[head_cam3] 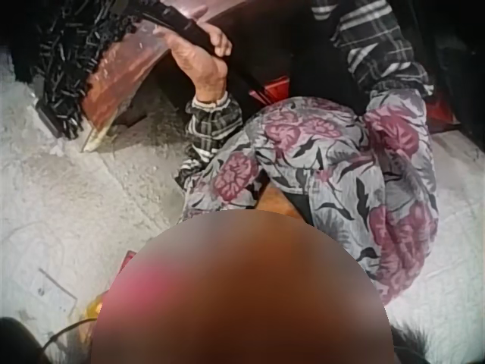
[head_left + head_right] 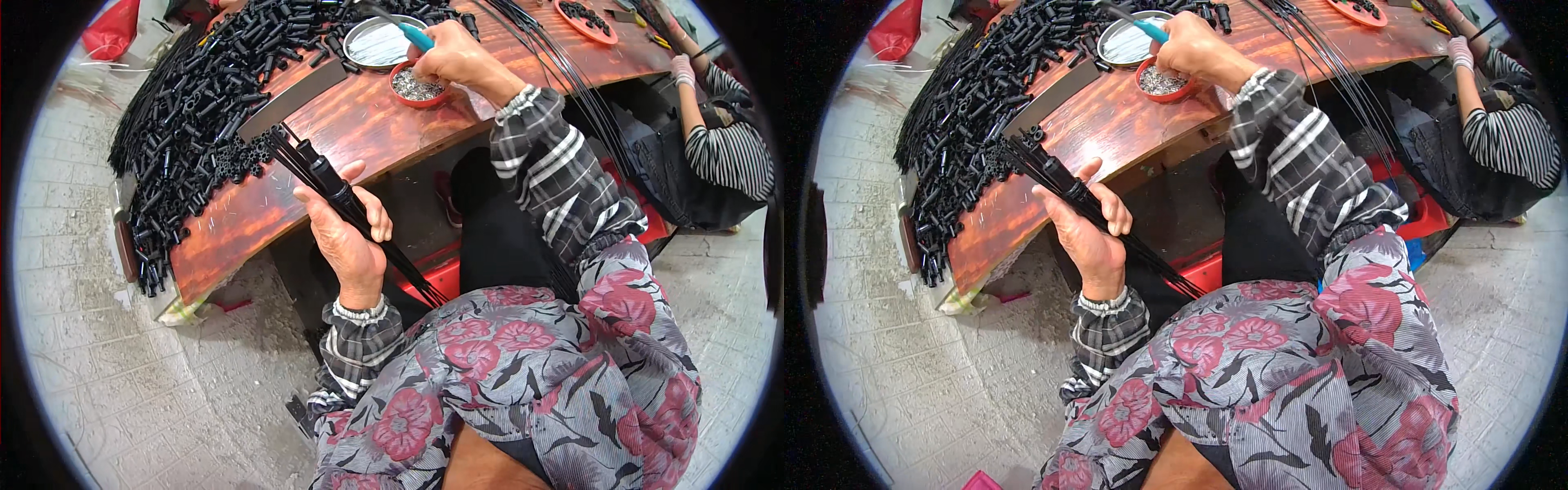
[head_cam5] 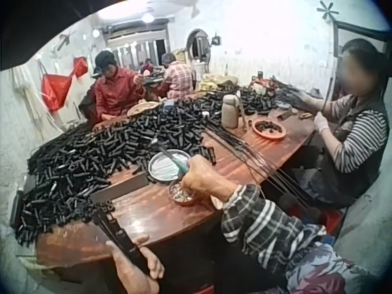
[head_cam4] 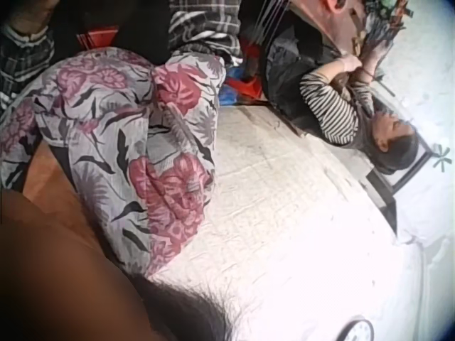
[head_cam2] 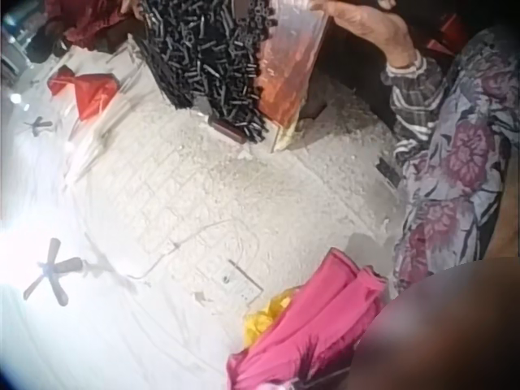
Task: Assembling electrical wiring components at a workbench using pliers.
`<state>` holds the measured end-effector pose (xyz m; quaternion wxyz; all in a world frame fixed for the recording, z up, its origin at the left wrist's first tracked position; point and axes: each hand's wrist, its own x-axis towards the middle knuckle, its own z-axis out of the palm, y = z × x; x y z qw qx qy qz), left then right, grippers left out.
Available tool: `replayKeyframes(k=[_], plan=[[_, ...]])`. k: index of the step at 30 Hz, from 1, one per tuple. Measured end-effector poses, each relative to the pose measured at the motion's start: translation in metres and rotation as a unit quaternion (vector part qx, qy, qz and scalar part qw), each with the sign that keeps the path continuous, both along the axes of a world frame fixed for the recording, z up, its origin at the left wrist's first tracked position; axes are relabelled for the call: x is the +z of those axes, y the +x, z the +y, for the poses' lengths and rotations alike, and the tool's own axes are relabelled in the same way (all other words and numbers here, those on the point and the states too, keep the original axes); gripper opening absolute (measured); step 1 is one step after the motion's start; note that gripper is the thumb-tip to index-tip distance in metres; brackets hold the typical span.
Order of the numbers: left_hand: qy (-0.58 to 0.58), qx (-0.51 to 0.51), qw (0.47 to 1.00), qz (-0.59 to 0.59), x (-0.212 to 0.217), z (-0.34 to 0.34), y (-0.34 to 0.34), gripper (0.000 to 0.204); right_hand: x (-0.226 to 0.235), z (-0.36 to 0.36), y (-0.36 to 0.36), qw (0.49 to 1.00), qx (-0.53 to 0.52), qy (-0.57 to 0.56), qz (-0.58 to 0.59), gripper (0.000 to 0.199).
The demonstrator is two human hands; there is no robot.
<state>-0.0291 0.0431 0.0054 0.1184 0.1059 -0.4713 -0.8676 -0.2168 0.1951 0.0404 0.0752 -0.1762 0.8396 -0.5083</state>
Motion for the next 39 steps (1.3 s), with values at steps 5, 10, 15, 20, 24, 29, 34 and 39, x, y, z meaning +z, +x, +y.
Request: replayKeyframes(k=[5, 10, 15, 20, 24, 29, 34, 39], plan=[[-0.015, 0.001, 1.000, 0.006, 0.000, 0.002, 0.003, 0.074, 0.002, -0.004, 0.050, 0.955, 0.003, -0.275, -0.113, 0.020], [-0.010, -0.022, 0.998, 0.051, 0.000, 0.006, 0.007, 0.072, -0.003, -0.011, 0.095, 0.890, 0.074, -0.411, -0.184, 0.025], [-0.009, -0.012, 0.995, 0.101, 0.002, 0.013, 0.014, 0.055, -0.003, -0.016, 0.124, 0.838, 0.090, -0.475, -0.252, 0.024], [-0.039, -0.014, 0.995, 0.087, 0.004, 0.017, 0.013, 0.034, -0.009, -0.021, 0.137, 0.816, 0.096, -0.503, -0.268, 0.027], [-0.037, 0.003, 0.997, 0.072, 0.009, 0.022, 0.018, 0.033, -0.007, -0.023, 0.148, 0.811, 0.096, -0.516, -0.258, 0.026], [-0.041, 0.014, 0.998, 0.051, 0.009, 0.023, 0.018, 0.034, -0.011, -0.022, 0.152, 0.817, 0.092, -0.517, -0.238, 0.023], [-0.030, 0.007, 0.998, 0.057, 0.007, 0.024, 0.016, 0.037, -0.013, -0.026, 0.151, 0.846, 0.049, -0.507, -0.155, 0.024], [-0.028, -0.003, 0.995, 0.093, 0.001, 0.020, 0.013, 0.046, -0.009, -0.034, 0.158, 0.861, 0.021, -0.491, -0.136, 0.023]])
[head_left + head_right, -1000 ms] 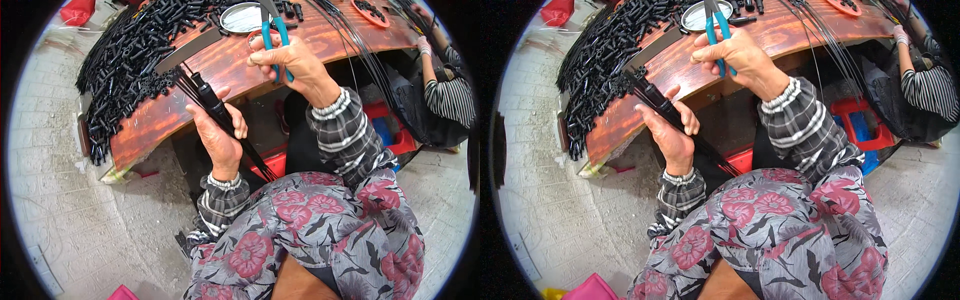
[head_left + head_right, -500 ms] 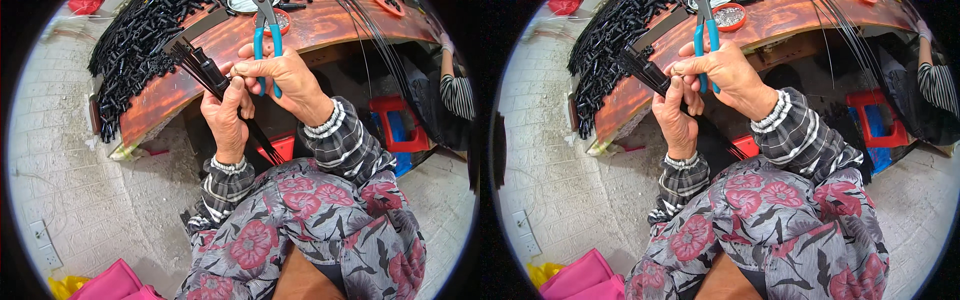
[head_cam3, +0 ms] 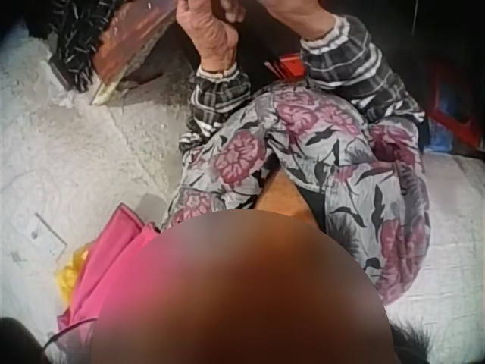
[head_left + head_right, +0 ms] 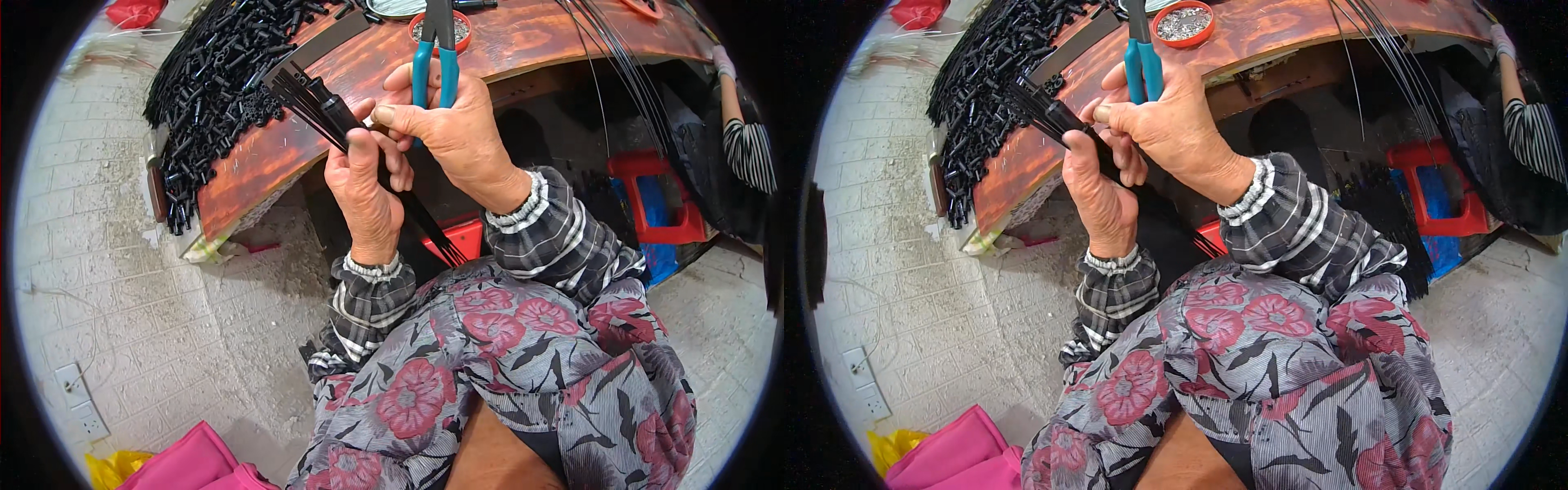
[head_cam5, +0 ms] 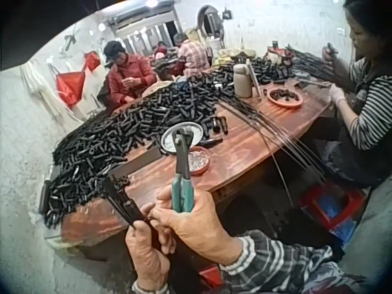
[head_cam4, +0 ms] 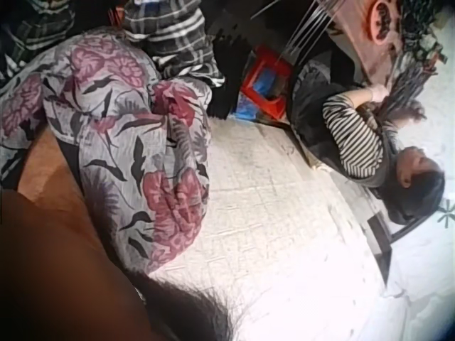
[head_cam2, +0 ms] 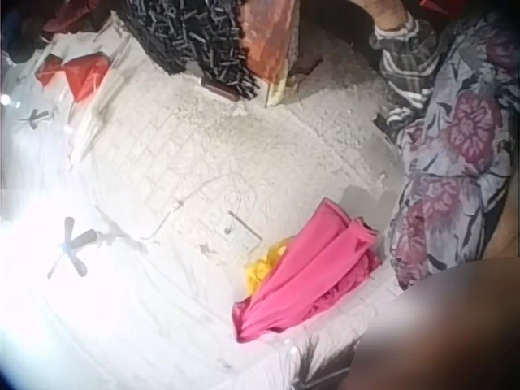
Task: Assembling electrical wiring components at a workbench using pliers.
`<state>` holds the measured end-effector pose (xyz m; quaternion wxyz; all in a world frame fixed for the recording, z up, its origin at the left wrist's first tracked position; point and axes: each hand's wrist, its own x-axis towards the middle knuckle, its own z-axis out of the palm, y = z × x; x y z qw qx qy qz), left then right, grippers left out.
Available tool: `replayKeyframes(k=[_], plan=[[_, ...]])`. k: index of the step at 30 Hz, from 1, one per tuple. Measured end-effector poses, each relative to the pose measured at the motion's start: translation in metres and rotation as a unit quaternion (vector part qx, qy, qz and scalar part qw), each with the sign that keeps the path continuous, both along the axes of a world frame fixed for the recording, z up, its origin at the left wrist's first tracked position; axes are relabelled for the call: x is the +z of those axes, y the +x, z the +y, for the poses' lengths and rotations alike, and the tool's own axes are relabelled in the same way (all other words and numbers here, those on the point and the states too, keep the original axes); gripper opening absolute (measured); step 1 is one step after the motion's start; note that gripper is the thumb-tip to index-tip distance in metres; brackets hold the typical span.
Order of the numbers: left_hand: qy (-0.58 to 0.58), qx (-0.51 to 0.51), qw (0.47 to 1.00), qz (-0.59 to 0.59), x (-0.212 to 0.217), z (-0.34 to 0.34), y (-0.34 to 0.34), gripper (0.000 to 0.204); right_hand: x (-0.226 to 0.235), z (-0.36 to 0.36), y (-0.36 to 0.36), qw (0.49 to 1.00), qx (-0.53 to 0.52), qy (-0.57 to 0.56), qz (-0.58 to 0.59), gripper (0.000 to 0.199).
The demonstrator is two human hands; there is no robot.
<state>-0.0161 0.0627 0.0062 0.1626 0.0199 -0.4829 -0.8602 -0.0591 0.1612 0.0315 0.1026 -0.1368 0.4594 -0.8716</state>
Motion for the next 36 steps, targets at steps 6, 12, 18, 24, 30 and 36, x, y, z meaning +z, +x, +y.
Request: replayKeyframes(k=[6, 12, 18, 24, 30, 36], plan=[[0.017, -0.004, 0.999, -0.037, -0.005, -0.006, 0.002, 0.067, -0.005, -0.005, 0.002, 0.999, 0.013, 0.029, 0.018, 0.020], [0.015, -0.001, 1.000, -0.023, 0.000, -0.005, 0.000, 0.070, -0.006, -0.007, 0.002, 0.999, -0.002, 0.037, 0.030, 0.018], [0.001, -0.006, 0.999, -0.031, -0.004, -0.006, 0.000, 0.068, -0.007, -0.006, 0.003, 0.999, -0.009, 0.041, 0.025, 0.019], [0.011, 0.013, 0.999, -0.044, 0.001, -0.004, 0.000, 0.067, -0.010, -0.008, 0.001, 0.999, -0.007, 0.033, 0.036, 0.020], [0.000, 0.010, 0.999, -0.040, -0.001, -0.005, -0.001, 0.067, -0.009, -0.005, 0.002, 0.998, -0.003, 0.048, 0.048, 0.019], [-0.022, 0.020, 0.998, -0.057, 0.001, -0.003, -0.001, 0.067, -0.008, -0.003, 0.005, 0.994, 0.009, 0.083, 0.076, 0.013]])
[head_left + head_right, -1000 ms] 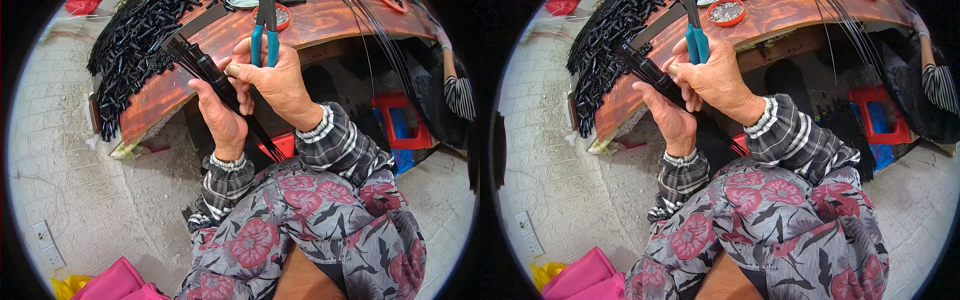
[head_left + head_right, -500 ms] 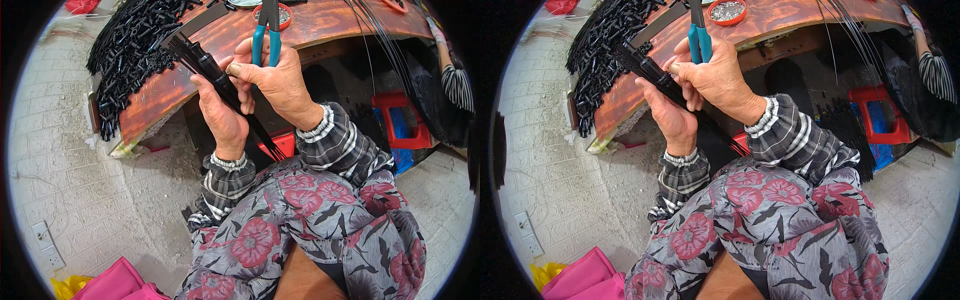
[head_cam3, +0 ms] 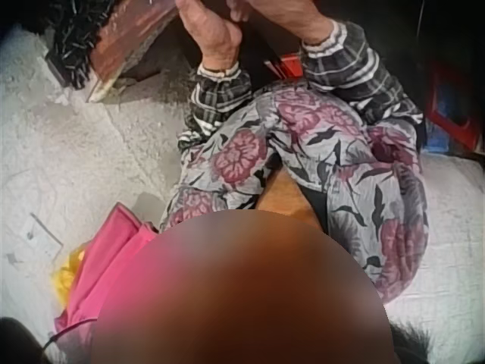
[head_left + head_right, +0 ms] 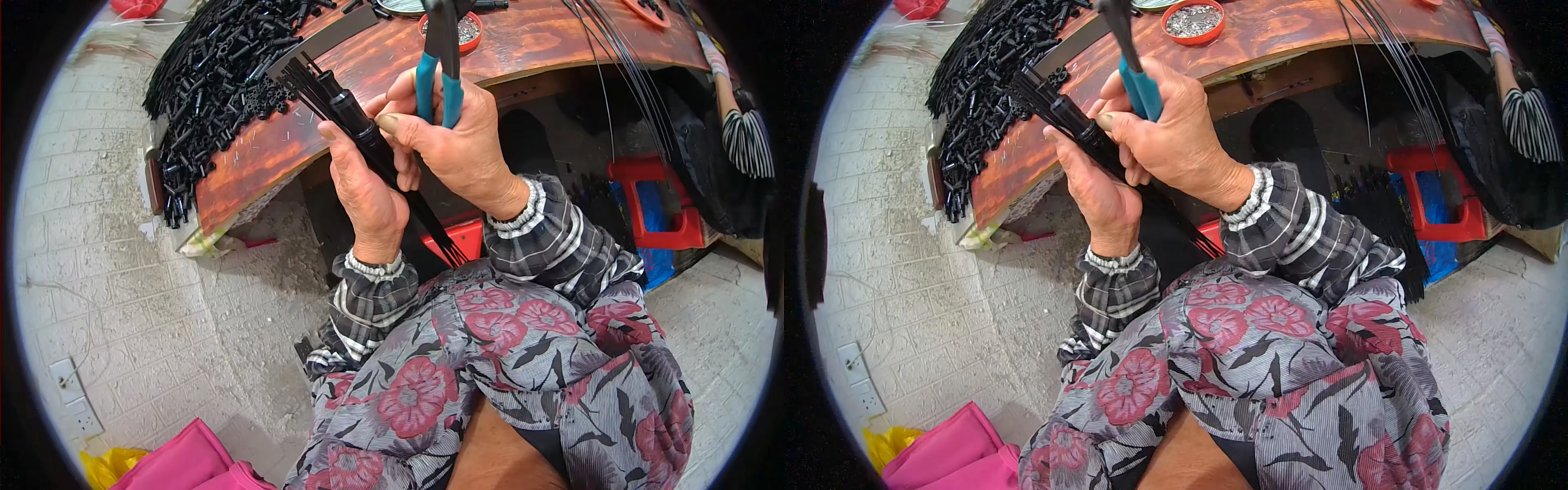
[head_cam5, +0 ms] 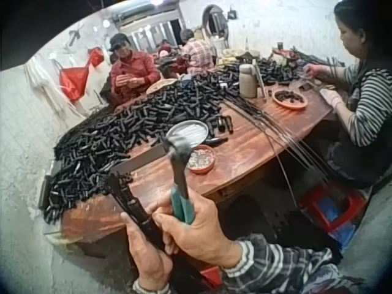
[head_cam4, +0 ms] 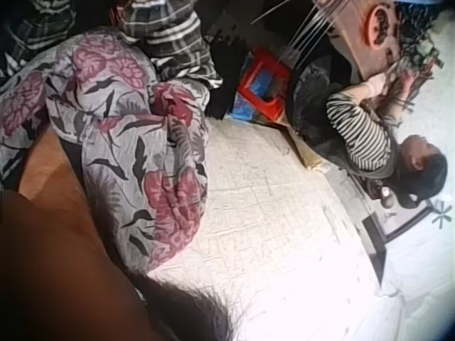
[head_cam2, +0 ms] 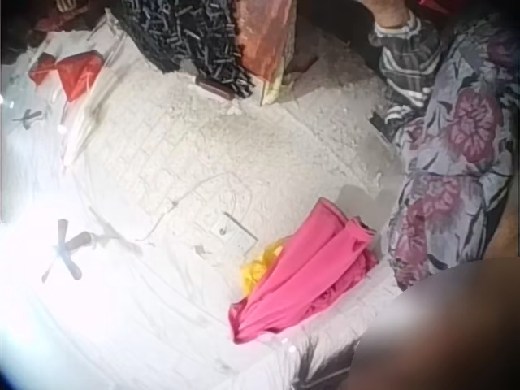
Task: Assembling electrical wiring components at a workbench using pliers.
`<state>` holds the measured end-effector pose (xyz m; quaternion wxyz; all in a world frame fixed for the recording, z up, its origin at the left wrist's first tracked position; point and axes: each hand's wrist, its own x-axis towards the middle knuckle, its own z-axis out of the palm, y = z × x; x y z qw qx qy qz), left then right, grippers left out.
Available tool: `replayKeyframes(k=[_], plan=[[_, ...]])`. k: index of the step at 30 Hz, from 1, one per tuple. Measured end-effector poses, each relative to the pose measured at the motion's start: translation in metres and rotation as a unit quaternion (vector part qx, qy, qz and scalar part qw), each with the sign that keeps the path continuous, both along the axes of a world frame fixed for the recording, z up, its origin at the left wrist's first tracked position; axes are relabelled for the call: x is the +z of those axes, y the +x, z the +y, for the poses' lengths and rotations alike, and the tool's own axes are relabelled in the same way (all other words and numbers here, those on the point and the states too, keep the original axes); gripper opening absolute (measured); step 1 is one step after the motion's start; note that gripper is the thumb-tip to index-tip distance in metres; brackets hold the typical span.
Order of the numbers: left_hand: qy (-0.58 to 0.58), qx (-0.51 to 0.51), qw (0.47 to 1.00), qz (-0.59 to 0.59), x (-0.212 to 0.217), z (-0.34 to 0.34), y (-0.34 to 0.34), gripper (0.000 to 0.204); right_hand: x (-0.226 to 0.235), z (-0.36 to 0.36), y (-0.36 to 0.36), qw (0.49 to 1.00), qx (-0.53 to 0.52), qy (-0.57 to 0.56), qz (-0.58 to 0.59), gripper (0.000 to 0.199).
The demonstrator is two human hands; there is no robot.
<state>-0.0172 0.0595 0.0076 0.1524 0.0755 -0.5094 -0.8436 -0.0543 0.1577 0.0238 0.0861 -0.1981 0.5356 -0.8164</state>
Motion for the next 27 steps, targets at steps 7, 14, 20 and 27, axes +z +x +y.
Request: replayKeyframes(k=[7, 14, 20, 27], plan=[[0.066, -0.117, 0.991, 0.029, 0.002, -0.011, 0.004, 0.073, 0.002, 0.005, -0.023, 0.990, 0.131, 0.011, 0.051, 0.010], [0.059, -0.099, 0.993, 0.021, 0.001, -0.016, 0.001, 0.083, 0.017, 0.030, -0.034, 0.954, 0.103, 0.244, 0.140, 0.018], [0.055, -0.088, 0.995, -0.009, 0.005, -0.018, 0.005, 0.084, 0.018, 0.069, -0.021, 0.751, -0.027, 0.526, 0.398, 0.016], [0.041, -0.083, 0.995, -0.025, 0.001, -0.019, 0.003, 0.083, 0.019, 0.063, -0.026, 0.673, -0.047, 0.571, 0.467, 0.030]])
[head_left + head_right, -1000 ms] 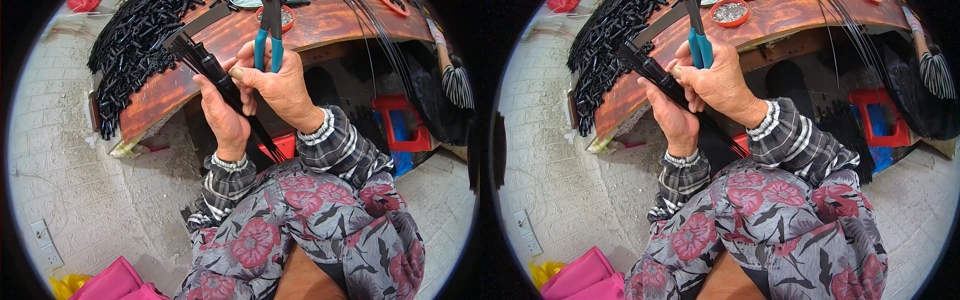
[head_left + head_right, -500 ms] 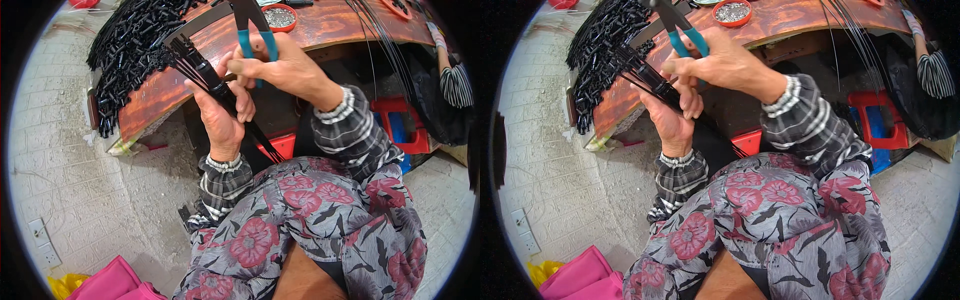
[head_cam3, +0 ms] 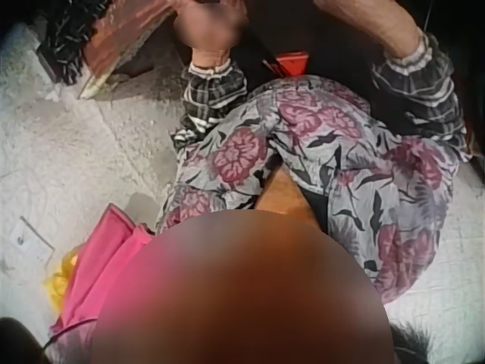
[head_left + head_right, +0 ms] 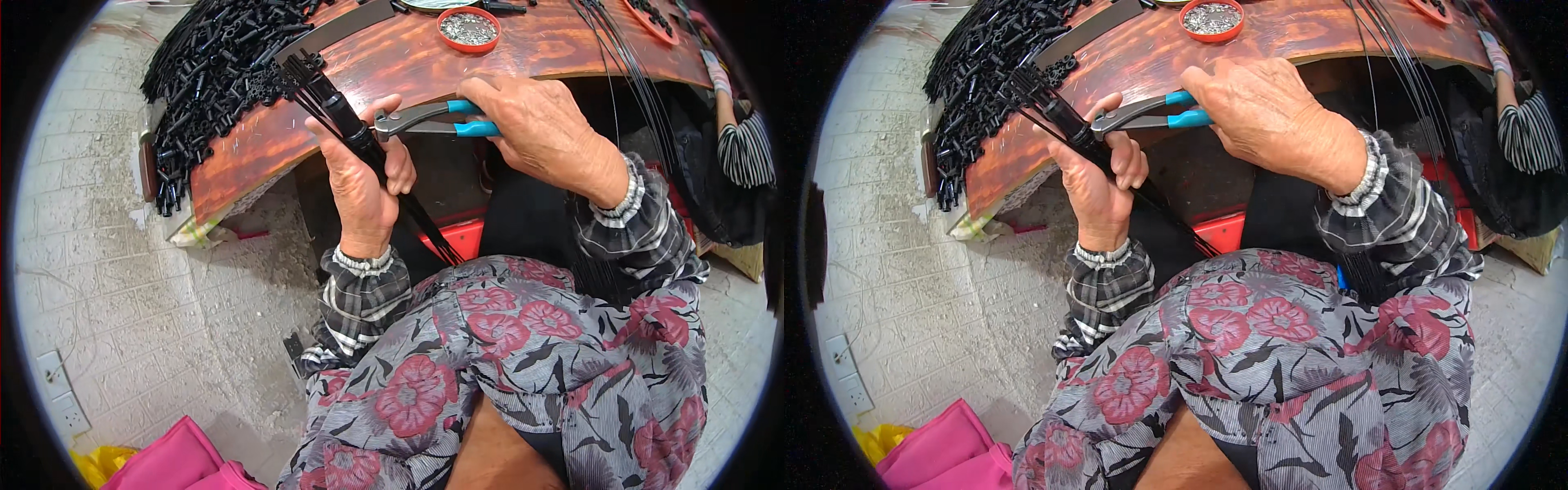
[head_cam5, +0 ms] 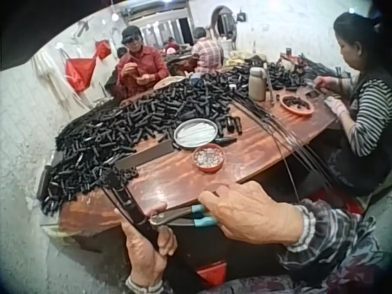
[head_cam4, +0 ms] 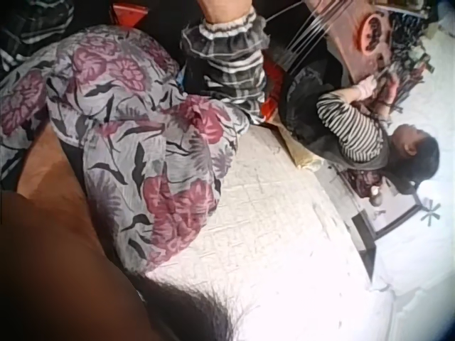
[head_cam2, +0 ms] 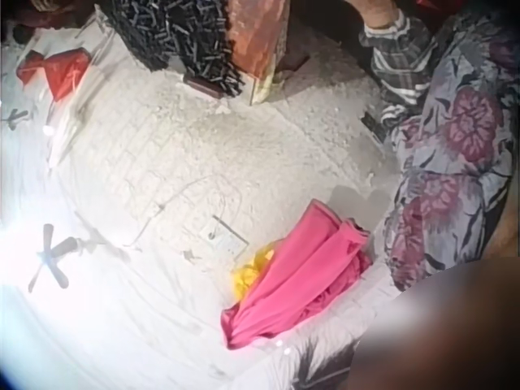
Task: Assembling electrical wiring components at a workbench using pliers.
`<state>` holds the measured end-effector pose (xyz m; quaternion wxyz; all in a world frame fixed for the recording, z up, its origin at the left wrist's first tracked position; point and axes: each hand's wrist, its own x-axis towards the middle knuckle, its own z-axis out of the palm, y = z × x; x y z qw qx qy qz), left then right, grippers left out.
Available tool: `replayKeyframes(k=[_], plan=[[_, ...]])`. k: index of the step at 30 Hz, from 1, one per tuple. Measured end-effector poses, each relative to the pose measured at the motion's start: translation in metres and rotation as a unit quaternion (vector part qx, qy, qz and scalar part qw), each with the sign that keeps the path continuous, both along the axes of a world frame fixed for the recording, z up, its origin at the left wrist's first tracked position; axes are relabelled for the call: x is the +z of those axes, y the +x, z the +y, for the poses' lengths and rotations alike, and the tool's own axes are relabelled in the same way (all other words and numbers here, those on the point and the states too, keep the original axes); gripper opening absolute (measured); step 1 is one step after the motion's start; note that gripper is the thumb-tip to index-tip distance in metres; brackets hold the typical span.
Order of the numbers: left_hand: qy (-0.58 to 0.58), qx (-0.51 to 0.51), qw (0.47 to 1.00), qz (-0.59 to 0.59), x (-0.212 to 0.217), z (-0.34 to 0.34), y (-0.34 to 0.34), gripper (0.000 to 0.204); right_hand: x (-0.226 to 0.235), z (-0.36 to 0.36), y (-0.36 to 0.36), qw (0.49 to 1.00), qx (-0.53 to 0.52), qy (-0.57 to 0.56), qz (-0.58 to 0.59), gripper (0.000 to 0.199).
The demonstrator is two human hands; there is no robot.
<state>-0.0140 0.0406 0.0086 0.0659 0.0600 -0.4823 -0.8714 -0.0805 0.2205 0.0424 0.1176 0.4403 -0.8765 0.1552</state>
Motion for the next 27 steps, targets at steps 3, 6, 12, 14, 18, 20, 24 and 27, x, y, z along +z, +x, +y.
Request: replayKeyframes(k=[3, 6, 12, 14, 18, 20, 24, 27], plan=[[0.025, -0.008, 0.999, 0.019, -0.001, 0.001, 0.002, 0.083, 0.001, -0.001, 0.000, 0.998, -0.003, 0.005, 0.065, 0.035], [0.019, -0.005, 1.000, 0.011, -0.002, 0.001, 0.001, 0.083, 0.008, -0.003, 0.004, 0.994, -0.034, 0.044, 0.092, 0.031], [0.003, -0.027, 0.999, 0.026, -0.001, -0.002, 0.003, 0.083, 0.010, -0.006, -0.001, 0.992, -0.018, 0.038, 0.115, 0.016], [0.023, -0.026, 0.999, 0.010, 0.000, 0.001, 0.003, 0.084, 0.005, -0.007, -0.001, 0.995, -0.037, 0.037, 0.088, 0.016], [0.008, -0.023, 1.000, 0.011, -0.003, -0.003, 0.000, 0.084, -0.007, -0.013, 0.000, 0.997, -0.047, 0.027, 0.049, 0.017], [0.004, -0.025, 1.000, 0.011, -0.005, -0.004, 0.001, 0.083, -0.012, -0.014, 0.000, 0.998, -0.047, 0.020, 0.024, 0.017], [-0.011, 0.000, 1.000, -0.001, -0.002, -0.002, 0.000, 0.084, -0.024, -0.005, -0.001, 0.997, 0.030, -0.068, 0.002, 0.016], [0.001, -0.011, 1.000, 0.009, -0.004, -0.001, -0.001, 0.084, -0.007, 0.004, 0.009, 0.999, -0.007, 0.003, -0.038, 0.017]])
